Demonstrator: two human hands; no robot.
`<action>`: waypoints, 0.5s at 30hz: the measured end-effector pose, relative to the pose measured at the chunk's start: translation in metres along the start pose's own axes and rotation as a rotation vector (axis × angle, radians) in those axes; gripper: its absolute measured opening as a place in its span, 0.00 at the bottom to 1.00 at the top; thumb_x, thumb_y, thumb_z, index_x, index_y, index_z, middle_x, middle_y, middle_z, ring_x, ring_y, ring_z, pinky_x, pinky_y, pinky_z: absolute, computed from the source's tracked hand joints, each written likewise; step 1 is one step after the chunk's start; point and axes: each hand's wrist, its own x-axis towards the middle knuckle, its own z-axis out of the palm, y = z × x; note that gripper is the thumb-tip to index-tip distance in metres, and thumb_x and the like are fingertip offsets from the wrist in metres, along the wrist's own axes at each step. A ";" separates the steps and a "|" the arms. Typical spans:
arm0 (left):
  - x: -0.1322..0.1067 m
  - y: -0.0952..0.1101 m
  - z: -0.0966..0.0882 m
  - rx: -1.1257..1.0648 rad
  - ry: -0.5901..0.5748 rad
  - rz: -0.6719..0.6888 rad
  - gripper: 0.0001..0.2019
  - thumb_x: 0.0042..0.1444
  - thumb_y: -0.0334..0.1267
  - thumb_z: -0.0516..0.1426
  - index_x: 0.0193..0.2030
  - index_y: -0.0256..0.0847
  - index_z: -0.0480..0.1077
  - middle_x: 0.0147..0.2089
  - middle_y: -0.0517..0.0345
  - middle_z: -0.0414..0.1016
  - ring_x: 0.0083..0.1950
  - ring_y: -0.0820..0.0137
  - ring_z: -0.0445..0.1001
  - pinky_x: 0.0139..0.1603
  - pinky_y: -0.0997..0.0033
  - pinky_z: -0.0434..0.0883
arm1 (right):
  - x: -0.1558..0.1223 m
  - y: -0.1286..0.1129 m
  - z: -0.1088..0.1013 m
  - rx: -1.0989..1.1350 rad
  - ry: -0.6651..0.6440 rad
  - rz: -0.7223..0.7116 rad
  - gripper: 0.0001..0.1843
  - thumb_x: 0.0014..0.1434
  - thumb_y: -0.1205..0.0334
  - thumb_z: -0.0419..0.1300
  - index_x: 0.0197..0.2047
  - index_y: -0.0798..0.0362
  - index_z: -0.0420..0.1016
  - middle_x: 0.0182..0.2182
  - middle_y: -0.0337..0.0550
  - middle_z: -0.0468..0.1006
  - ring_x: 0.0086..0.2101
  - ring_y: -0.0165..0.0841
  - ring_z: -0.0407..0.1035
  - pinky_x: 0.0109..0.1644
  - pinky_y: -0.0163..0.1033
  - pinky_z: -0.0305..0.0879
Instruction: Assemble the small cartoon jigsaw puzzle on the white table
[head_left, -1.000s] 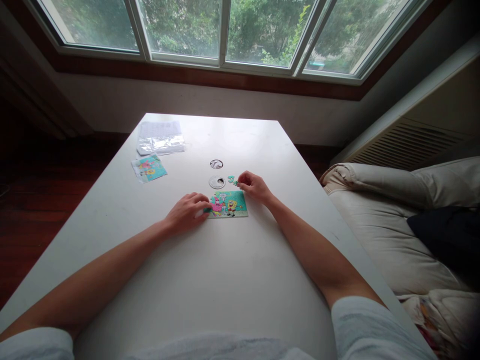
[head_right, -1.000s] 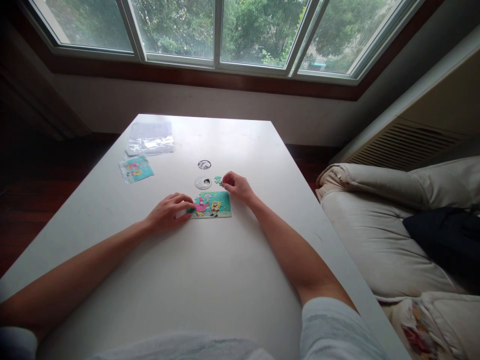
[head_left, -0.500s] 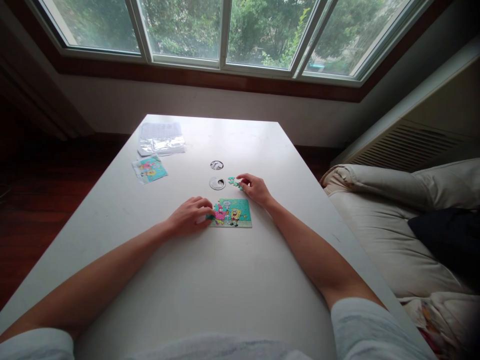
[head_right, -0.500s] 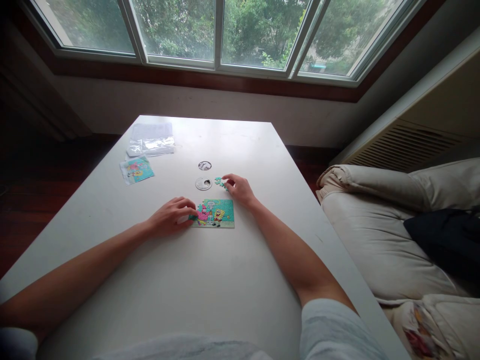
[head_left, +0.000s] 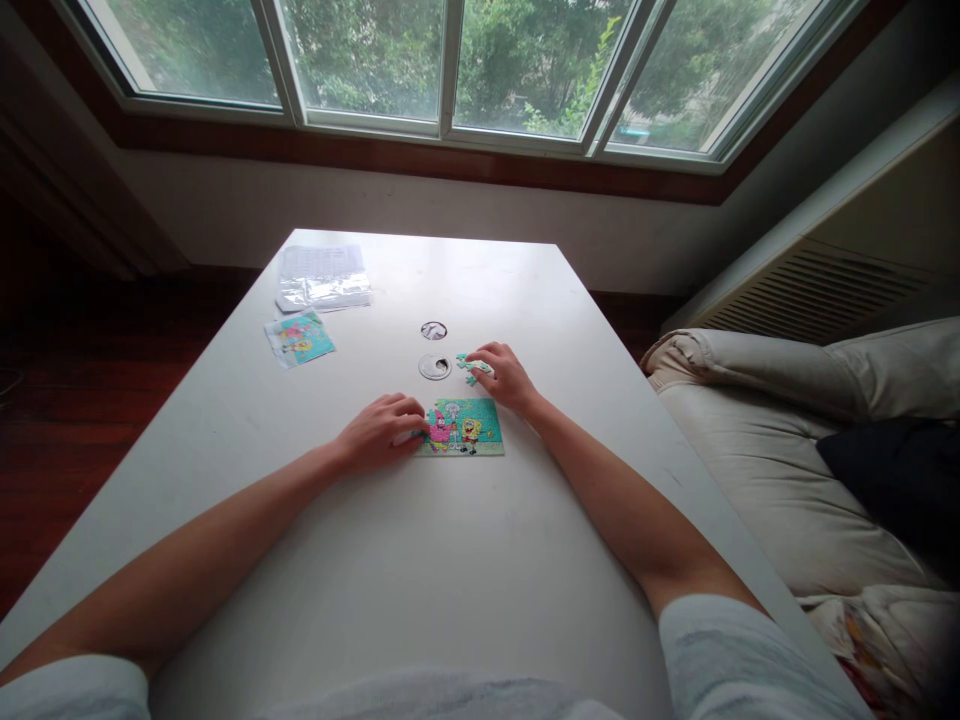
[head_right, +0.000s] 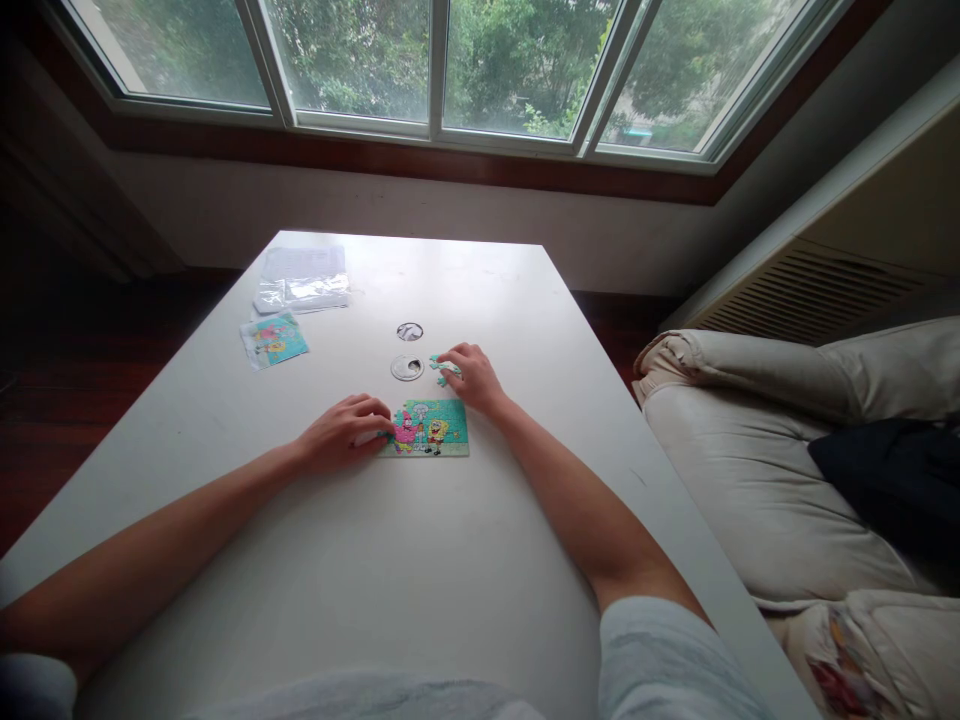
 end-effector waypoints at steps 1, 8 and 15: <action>0.000 0.000 0.000 0.001 -0.002 -0.002 0.11 0.66 0.38 0.54 0.49 0.49 0.77 0.49 0.53 0.76 0.48 0.66 0.73 0.52 0.64 0.69 | 0.001 0.001 0.001 -0.039 -0.010 -0.002 0.17 0.66 0.54 0.57 0.55 0.46 0.78 0.54 0.50 0.74 0.55 0.47 0.64 0.60 0.54 0.62; 0.001 0.001 -0.001 0.015 0.008 -0.011 0.12 0.67 0.37 0.52 0.48 0.48 0.76 0.49 0.53 0.77 0.48 0.65 0.72 0.53 0.64 0.68 | 0.003 0.014 0.003 -0.152 -0.036 0.051 0.20 0.71 0.52 0.48 0.53 0.46 0.78 0.55 0.50 0.75 0.58 0.47 0.62 0.61 0.54 0.60; -0.001 -0.005 -0.002 0.069 0.055 -0.084 0.11 0.68 0.37 0.51 0.44 0.46 0.76 0.48 0.53 0.78 0.49 0.65 0.72 0.54 0.62 0.68 | 0.000 0.031 -0.010 -0.137 0.064 0.137 0.10 0.63 0.61 0.58 0.44 0.49 0.79 0.45 0.49 0.77 0.49 0.45 0.66 0.57 0.51 0.63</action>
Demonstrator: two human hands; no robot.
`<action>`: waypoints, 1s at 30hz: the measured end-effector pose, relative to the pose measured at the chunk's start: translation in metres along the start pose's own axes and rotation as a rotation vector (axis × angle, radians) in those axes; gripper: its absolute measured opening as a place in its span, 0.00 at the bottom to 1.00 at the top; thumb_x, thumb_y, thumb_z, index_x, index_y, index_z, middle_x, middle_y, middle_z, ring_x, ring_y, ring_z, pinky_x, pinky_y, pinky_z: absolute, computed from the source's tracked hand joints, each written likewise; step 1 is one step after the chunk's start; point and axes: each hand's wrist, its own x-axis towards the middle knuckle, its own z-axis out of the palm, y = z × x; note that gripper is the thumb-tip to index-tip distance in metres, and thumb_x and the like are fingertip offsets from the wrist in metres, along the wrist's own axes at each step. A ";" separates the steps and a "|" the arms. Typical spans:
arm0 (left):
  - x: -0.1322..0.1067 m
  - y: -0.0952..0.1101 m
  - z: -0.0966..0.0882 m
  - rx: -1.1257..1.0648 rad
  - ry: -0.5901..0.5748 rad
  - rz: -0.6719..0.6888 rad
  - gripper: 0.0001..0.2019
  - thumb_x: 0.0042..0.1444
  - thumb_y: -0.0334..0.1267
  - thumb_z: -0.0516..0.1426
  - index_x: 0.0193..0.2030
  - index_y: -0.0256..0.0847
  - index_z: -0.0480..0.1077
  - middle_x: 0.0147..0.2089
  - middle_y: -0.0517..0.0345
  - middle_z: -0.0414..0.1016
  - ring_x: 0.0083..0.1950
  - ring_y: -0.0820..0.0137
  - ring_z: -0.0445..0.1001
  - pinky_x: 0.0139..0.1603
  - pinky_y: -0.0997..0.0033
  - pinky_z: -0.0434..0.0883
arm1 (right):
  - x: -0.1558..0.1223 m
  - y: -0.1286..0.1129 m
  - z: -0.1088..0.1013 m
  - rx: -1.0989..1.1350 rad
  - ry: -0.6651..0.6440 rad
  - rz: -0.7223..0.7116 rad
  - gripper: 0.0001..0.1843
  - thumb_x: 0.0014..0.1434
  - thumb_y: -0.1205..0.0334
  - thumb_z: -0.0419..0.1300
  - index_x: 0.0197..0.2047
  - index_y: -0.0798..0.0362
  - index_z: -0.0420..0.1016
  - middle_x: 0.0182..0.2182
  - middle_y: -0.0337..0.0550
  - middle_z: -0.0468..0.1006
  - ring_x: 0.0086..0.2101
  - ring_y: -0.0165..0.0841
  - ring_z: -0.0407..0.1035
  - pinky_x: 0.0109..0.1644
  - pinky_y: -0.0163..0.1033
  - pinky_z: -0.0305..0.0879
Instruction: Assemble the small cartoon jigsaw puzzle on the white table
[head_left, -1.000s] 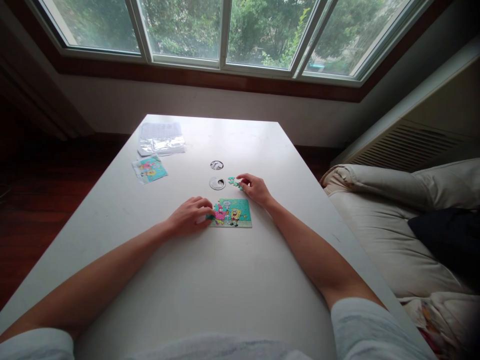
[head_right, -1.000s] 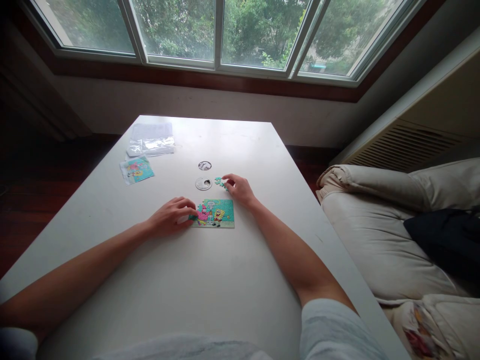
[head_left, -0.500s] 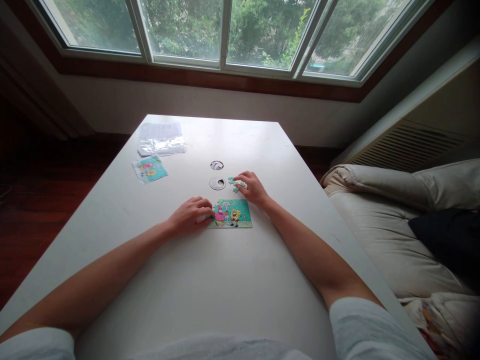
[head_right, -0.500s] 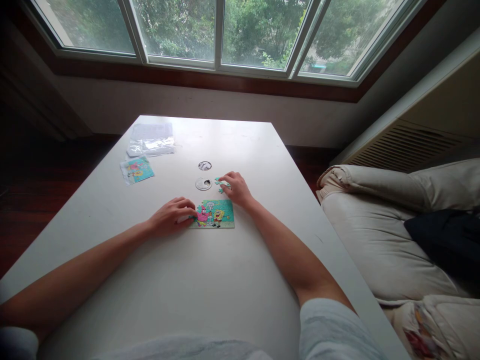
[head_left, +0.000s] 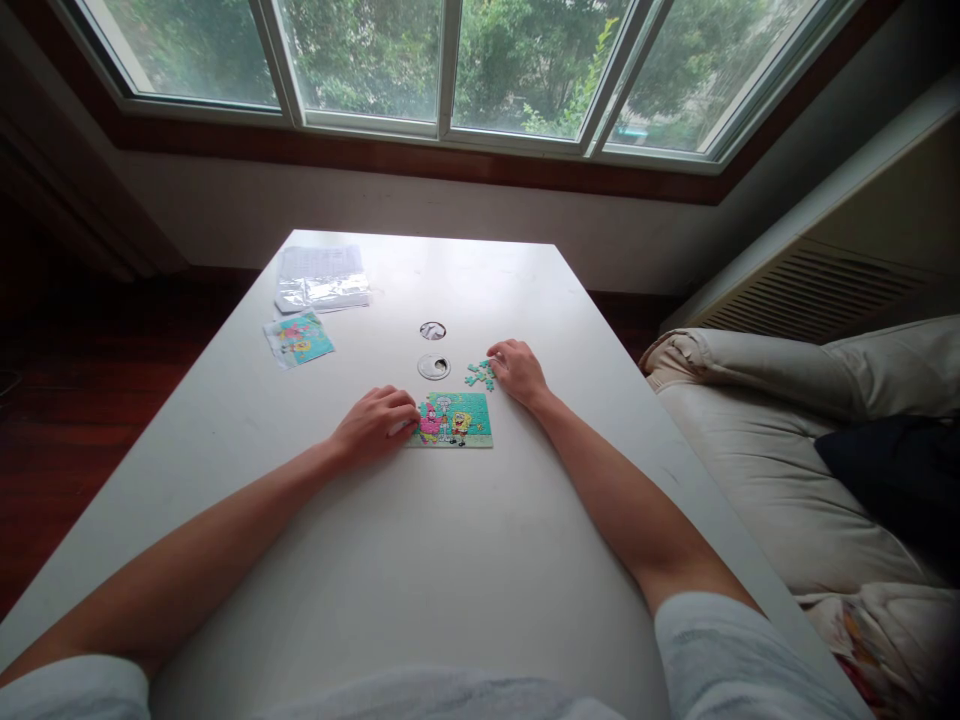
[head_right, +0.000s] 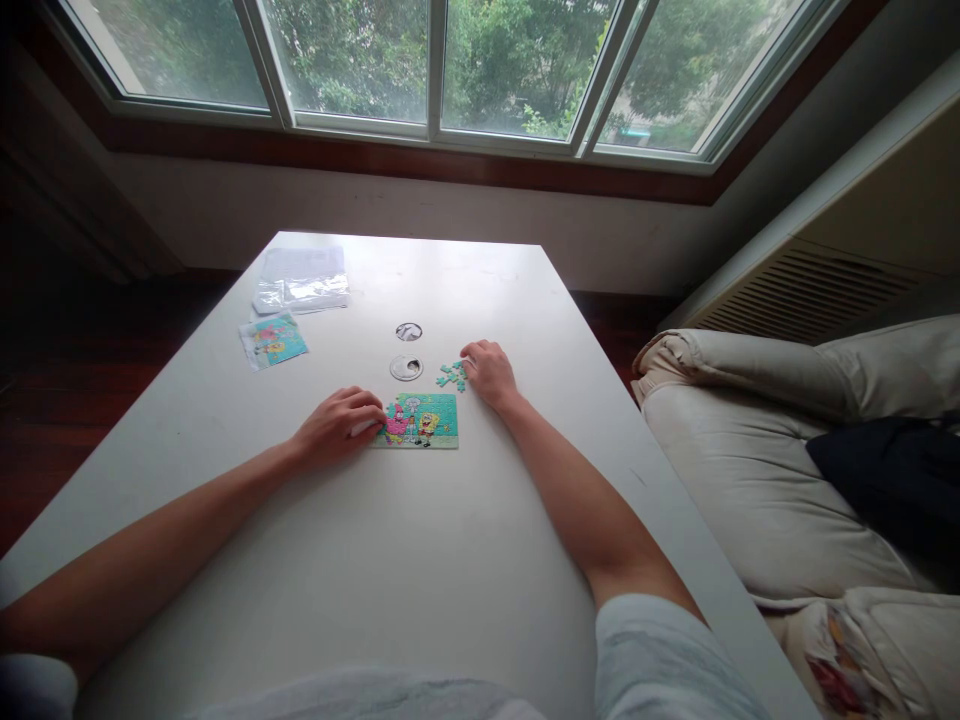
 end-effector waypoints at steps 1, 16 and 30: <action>0.000 -0.001 0.000 0.012 0.011 -0.014 0.11 0.68 0.38 0.51 0.43 0.45 0.76 0.47 0.53 0.78 0.49 0.65 0.72 0.53 0.61 0.67 | 0.000 0.001 -0.001 -0.001 -0.006 -0.004 0.10 0.63 0.61 0.59 0.45 0.48 0.79 0.45 0.49 0.76 0.49 0.45 0.66 0.57 0.51 0.63; 0.000 -0.011 0.007 0.095 0.040 -0.133 0.10 0.65 0.43 0.56 0.48 0.46 0.76 0.49 0.53 0.76 0.48 0.61 0.71 0.48 0.60 0.69 | 0.009 -0.002 -0.022 -0.131 -0.289 0.025 0.03 0.61 0.63 0.61 0.40 0.51 0.75 0.40 0.46 0.73 0.45 0.39 0.66 0.48 0.41 0.61; 0.005 -0.009 0.009 0.013 0.072 -0.210 0.10 0.66 0.43 0.54 0.47 0.47 0.76 0.45 0.54 0.75 0.46 0.63 0.72 0.44 0.64 0.69 | 0.004 -0.021 -0.008 0.266 -0.063 -0.112 0.06 0.59 0.66 0.58 0.36 0.52 0.76 0.35 0.42 0.78 0.32 0.31 0.68 0.40 0.37 0.63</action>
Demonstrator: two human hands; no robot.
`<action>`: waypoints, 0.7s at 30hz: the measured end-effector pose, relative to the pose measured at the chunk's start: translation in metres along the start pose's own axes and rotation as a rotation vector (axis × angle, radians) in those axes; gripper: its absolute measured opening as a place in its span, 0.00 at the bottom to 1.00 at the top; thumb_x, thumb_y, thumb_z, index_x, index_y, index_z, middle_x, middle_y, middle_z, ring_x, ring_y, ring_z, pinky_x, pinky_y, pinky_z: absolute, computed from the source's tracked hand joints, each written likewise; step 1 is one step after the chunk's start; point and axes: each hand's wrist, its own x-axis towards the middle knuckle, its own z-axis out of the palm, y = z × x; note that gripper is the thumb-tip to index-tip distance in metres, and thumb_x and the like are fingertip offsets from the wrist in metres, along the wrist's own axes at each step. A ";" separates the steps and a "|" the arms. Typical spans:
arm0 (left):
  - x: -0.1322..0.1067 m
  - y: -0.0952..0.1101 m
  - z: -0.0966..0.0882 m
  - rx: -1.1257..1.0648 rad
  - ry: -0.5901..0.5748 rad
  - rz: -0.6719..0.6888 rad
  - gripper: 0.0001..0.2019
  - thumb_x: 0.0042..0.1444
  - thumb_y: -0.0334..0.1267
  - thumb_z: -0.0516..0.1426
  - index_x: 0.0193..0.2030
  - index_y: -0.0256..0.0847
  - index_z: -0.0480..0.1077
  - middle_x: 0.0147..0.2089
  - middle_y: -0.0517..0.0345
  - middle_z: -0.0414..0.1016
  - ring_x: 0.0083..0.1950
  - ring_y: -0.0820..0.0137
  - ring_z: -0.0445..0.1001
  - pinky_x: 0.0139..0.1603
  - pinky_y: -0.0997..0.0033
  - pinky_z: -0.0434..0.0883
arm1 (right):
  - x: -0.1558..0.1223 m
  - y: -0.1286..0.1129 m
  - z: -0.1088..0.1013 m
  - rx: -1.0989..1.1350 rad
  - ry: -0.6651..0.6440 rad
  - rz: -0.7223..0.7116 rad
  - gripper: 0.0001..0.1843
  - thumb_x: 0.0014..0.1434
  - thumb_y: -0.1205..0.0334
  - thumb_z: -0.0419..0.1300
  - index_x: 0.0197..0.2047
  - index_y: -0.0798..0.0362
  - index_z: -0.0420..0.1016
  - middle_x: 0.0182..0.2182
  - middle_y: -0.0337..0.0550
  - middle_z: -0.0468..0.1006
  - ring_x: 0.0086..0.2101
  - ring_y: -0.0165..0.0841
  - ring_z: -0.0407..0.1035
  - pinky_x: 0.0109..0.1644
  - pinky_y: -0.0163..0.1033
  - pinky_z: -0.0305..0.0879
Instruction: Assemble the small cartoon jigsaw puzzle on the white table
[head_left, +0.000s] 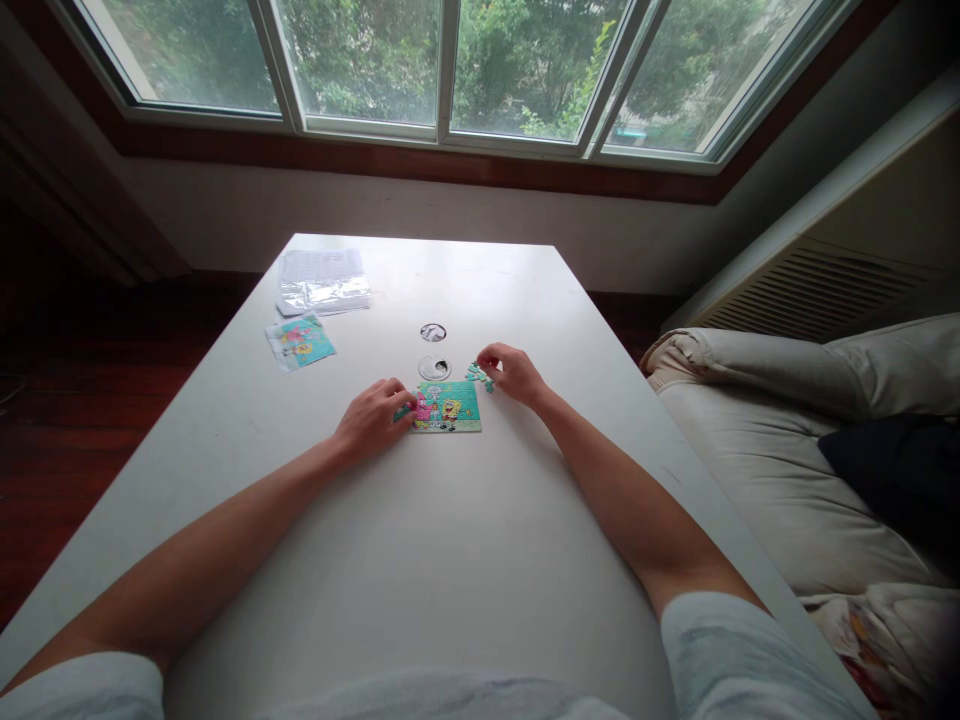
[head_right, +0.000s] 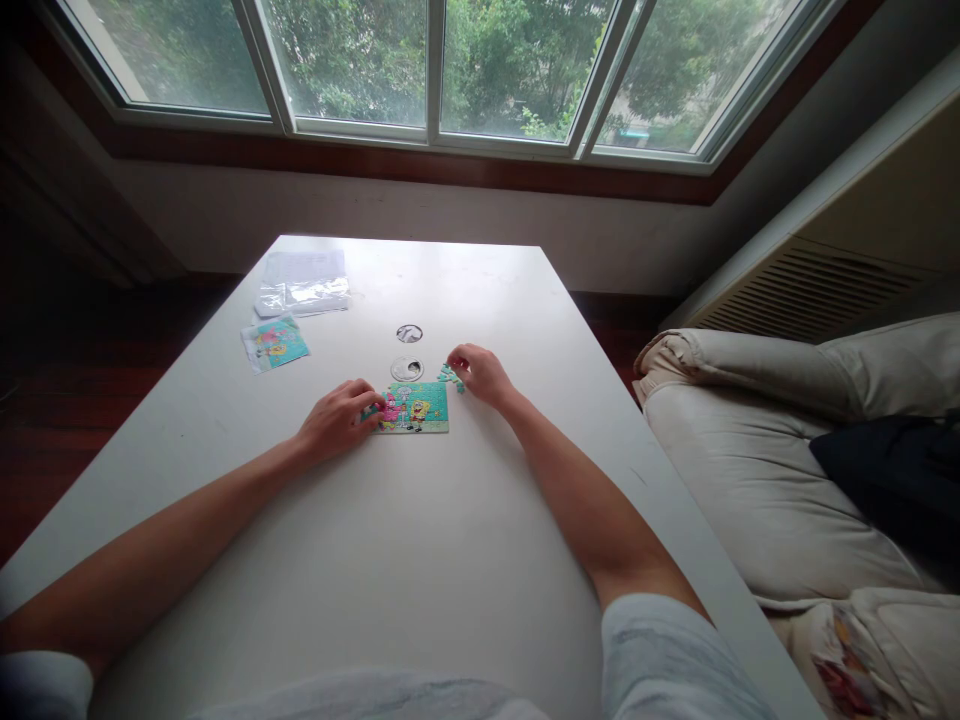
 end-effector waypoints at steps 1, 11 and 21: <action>0.001 0.000 0.001 -0.020 0.006 -0.009 0.10 0.66 0.43 0.54 0.46 0.47 0.76 0.45 0.55 0.75 0.45 0.63 0.73 0.44 0.65 0.69 | -0.001 -0.007 0.003 0.037 -0.006 -0.012 0.06 0.60 0.64 0.58 0.37 0.52 0.77 0.35 0.42 0.78 0.33 0.31 0.68 0.40 0.37 0.63; 0.006 0.004 -0.003 -0.403 0.148 -0.150 0.10 0.65 0.42 0.55 0.44 0.44 0.77 0.41 0.57 0.77 0.38 0.70 0.74 0.38 0.70 0.70 | -0.013 -0.087 0.026 0.318 -0.286 -0.028 0.07 0.63 0.59 0.59 0.45 0.48 0.69 0.29 0.34 0.75 0.27 0.28 0.68 0.36 0.34 0.62; 0.007 0.013 -0.001 -0.534 0.194 -0.201 0.10 0.61 0.45 0.59 0.41 0.43 0.76 0.34 0.59 0.79 0.34 0.71 0.73 0.37 0.71 0.69 | -0.016 -0.092 0.041 0.296 -0.182 -0.079 0.08 0.63 0.57 0.59 0.41 0.49 0.64 0.31 0.36 0.72 0.29 0.29 0.63 0.36 0.35 0.60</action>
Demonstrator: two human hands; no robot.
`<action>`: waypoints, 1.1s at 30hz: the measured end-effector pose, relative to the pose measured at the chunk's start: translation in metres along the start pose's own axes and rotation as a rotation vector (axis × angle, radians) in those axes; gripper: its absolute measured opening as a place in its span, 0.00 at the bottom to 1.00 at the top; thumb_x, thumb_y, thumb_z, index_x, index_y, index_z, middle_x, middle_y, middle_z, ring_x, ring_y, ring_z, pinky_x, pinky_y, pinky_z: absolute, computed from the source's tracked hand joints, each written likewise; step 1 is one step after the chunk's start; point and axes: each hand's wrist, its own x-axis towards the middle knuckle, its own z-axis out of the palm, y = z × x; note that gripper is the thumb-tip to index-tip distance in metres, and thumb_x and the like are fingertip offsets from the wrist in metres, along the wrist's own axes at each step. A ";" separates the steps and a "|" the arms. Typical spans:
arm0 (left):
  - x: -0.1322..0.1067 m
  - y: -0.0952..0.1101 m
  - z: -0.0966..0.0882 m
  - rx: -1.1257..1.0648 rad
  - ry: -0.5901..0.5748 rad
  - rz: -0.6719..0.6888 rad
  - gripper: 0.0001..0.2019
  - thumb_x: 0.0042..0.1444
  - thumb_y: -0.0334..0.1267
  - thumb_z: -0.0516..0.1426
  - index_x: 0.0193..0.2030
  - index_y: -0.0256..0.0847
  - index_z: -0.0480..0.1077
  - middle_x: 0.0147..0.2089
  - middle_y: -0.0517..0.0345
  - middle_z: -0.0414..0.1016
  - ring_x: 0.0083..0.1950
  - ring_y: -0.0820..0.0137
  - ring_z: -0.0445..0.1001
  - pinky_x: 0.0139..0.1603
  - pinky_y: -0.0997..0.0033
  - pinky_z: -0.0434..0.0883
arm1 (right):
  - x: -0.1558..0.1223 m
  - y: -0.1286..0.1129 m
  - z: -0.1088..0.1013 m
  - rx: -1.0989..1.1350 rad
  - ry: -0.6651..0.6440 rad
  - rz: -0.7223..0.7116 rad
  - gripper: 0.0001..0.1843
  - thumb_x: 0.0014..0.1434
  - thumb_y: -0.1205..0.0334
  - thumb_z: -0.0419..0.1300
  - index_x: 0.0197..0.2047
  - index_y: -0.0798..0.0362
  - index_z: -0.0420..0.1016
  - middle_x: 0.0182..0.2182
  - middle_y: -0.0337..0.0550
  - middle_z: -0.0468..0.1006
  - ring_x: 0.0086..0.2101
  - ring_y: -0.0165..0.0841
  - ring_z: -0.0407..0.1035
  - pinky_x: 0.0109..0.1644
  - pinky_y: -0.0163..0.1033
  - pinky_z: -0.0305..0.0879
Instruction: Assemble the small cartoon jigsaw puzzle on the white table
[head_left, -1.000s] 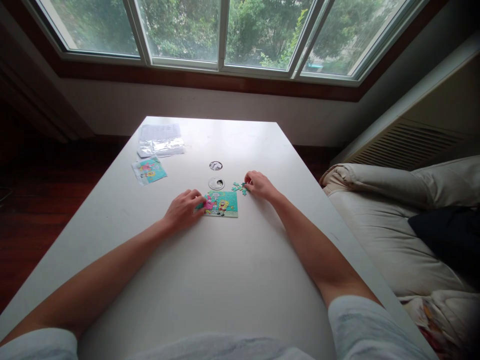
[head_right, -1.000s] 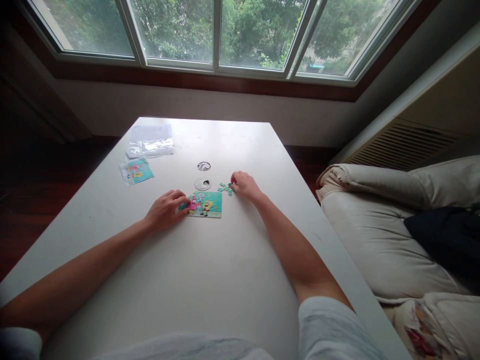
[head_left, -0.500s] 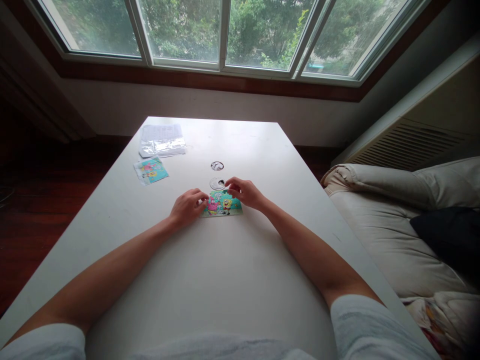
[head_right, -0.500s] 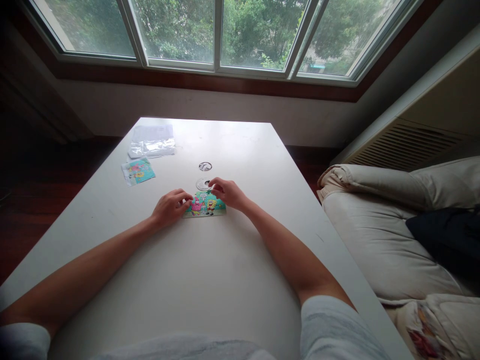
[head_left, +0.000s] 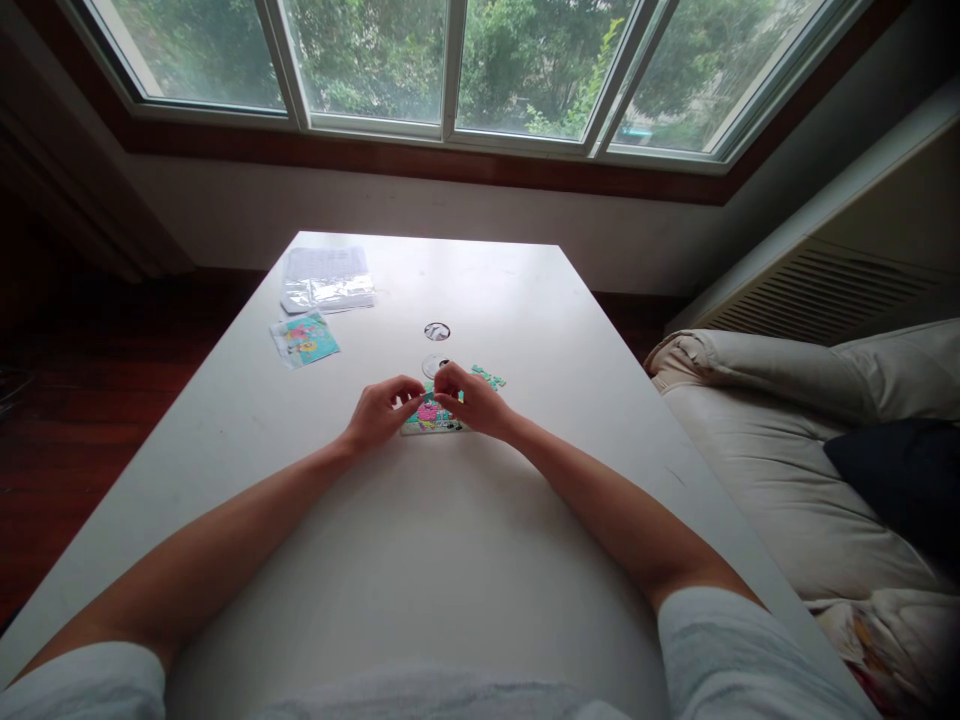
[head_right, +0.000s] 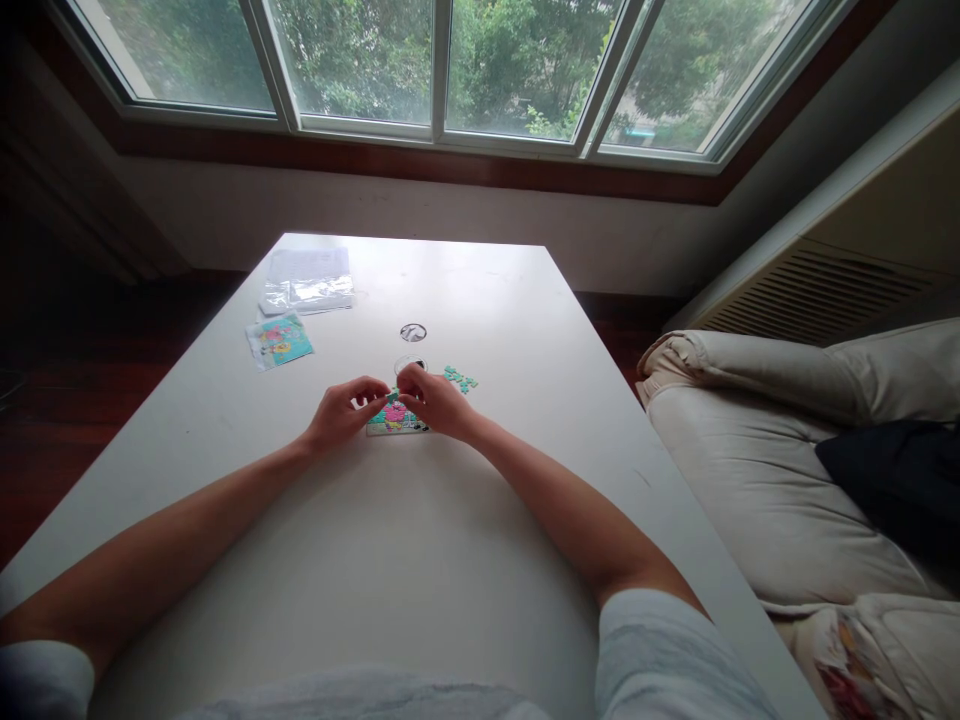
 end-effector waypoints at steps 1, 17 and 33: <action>0.000 0.000 0.000 -0.007 -0.010 -0.007 0.10 0.61 0.46 0.59 0.42 0.43 0.76 0.34 0.59 0.79 0.34 0.71 0.73 0.38 0.71 0.69 | 0.000 0.000 0.001 0.002 0.017 0.005 0.08 0.63 0.56 0.59 0.40 0.49 0.64 0.31 0.37 0.72 0.29 0.29 0.63 0.36 0.35 0.60; 0.003 -0.008 -0.006 0.005 0.070 -0.149 0.09 0.57 0.40 0.56 0.41 0.42 0.74 0.34 0.60 0.77 0.35 0.71 0.73 0.38 0.71 0.69 | -0.005 0.006 0.005 0.054 0.115 0.059 0.05 0.60 0.59 0.61 0.36 0.50 0.70 0.30 0.36 0.76 0.29 0.28 0.66 0.38 0.35 0.65; -0.001 -0.015 -0.021 0.092 0.057 -0.260 0.08 0.58 0.44 0.57 0.39 0.44 0.73 0.39 0.58 0.82 0.39 0.66 0.78 0.40 0.69 0.71 | -0.012 0.018 0.000 -0.045 0.020 -0.013 0.05 0.61 0.62 0.59 0.39 0.51 0.76 0.35 0.41 0.78 0.33 0.29 0.69 0.38 0.33 0.64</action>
